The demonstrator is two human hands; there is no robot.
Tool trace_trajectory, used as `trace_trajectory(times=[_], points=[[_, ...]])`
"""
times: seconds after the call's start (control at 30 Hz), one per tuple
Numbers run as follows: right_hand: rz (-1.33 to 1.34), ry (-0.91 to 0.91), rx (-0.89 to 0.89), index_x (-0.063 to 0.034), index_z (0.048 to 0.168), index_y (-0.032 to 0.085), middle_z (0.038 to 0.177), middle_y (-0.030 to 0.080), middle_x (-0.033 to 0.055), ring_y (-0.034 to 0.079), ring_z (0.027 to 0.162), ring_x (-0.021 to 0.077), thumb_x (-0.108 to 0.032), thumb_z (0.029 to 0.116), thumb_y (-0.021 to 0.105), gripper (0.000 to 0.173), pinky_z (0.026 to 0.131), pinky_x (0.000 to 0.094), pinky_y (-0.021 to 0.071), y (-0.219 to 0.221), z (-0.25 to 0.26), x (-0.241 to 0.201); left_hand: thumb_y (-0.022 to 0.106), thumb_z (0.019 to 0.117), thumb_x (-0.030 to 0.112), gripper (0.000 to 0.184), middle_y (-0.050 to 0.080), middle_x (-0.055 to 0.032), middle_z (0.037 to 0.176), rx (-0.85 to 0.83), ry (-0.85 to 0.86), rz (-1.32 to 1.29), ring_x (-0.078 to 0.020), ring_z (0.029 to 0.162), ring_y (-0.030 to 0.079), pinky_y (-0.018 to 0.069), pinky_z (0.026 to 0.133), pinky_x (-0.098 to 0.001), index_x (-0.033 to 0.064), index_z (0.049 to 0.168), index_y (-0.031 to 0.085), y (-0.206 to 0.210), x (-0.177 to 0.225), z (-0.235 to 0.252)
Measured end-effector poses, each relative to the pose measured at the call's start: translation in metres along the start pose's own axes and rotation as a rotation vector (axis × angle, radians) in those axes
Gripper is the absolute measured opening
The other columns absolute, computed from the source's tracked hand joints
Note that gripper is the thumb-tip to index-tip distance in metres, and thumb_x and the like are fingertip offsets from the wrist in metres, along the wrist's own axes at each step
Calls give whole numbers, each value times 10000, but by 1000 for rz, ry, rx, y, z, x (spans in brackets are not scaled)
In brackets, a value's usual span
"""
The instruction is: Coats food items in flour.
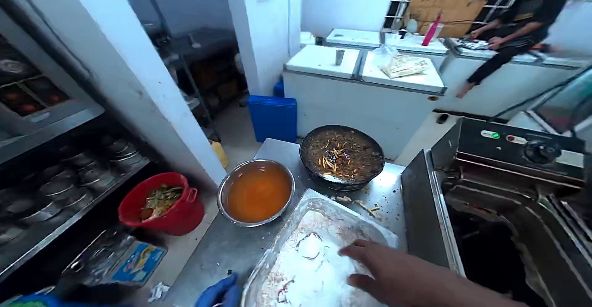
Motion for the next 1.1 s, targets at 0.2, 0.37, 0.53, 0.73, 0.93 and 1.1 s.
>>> trace_trajectory(times=[0.2, 0.37, 0.53, 0.73, 0.93, 1.1], points=[[36, 300, 288, -167, 1507, 485, 1375, 591, 207, 594, 1251, 398, -433, 910, 708, 691, 1023, 593, 500, 90, 116, -8, 624, 999, 375, 387, 717, -73, 1169, -351, 14, 11, -166, 1006, 700, 585, 915, -392, 136, 1297, 693, 40, 10, 35], [235, 411, 277, -90, 1477, 534, 1371, 604, 260, 586, 1286, 396, -282, 1016, 552, 500, 1082, 578, 462, 53, 100, -1, 548, 1023, 443, 416, 716, -71, 1150, -478, 32, 66, -180, 1022, 696, 568, 948, -404, 132, 1246, 712, 51, 9, 62], [-67, 253, 202, 0, 1570, 375, 1653, 250, 293, 174, 1545, 493, -476, 908, 667, 866, 1246, 647, 153, 104, 130, -52, 524, 1037, 424, 402, 707, -71, 1138, -491, 67, 56, -179, 1021, 687, 560, 945, -386, 117, 1212, 715, 66, 18, 78], [-52, 410, 201, -79, 1539, 450, 1508, 498, 239, 510, 1375, 413, -412, 899, 718, 770, 1095, 614, 443, 112, 93, -17, 547, 1020, 425, 375, 712, -33, 1092, -444, 36, -11, -135, 961, 687, 573, 893, -353, 139, 1183, 728, 68, 10, 75], [175, 584, 260, -73, 1539, 450, 1421, 591, 218, 552, 1349, 362, -496, 1016, 536, 678, 1128, 575, 422, 59, 67, -16, 540, 1023, 429, 377, 711, -33, 1107, -443, 37, -7, -135, 981, 688, 571, 907, -347, 143, 1178, 730, 67, 12, 75], [-9, 577, 139, 24, 1598, 270, 1615, 336, 289, 290, 1514, 464, -496, 776, 834, 1125, 1239, 587, 249, 135, 63, -15, 553, 1018, 411, 360, 712, -34, 1079, -422, 42, -21, -141, 958, 689, 575, 887, -358, 135, 1165, 731, 67, 13, 75]])
Point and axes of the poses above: each hand's wrist, its own z-axis towards the middle knuckle, its own y-axis out of the palm, x = y × z, the point moved 6 cm from there along z, towards the middle knuckle
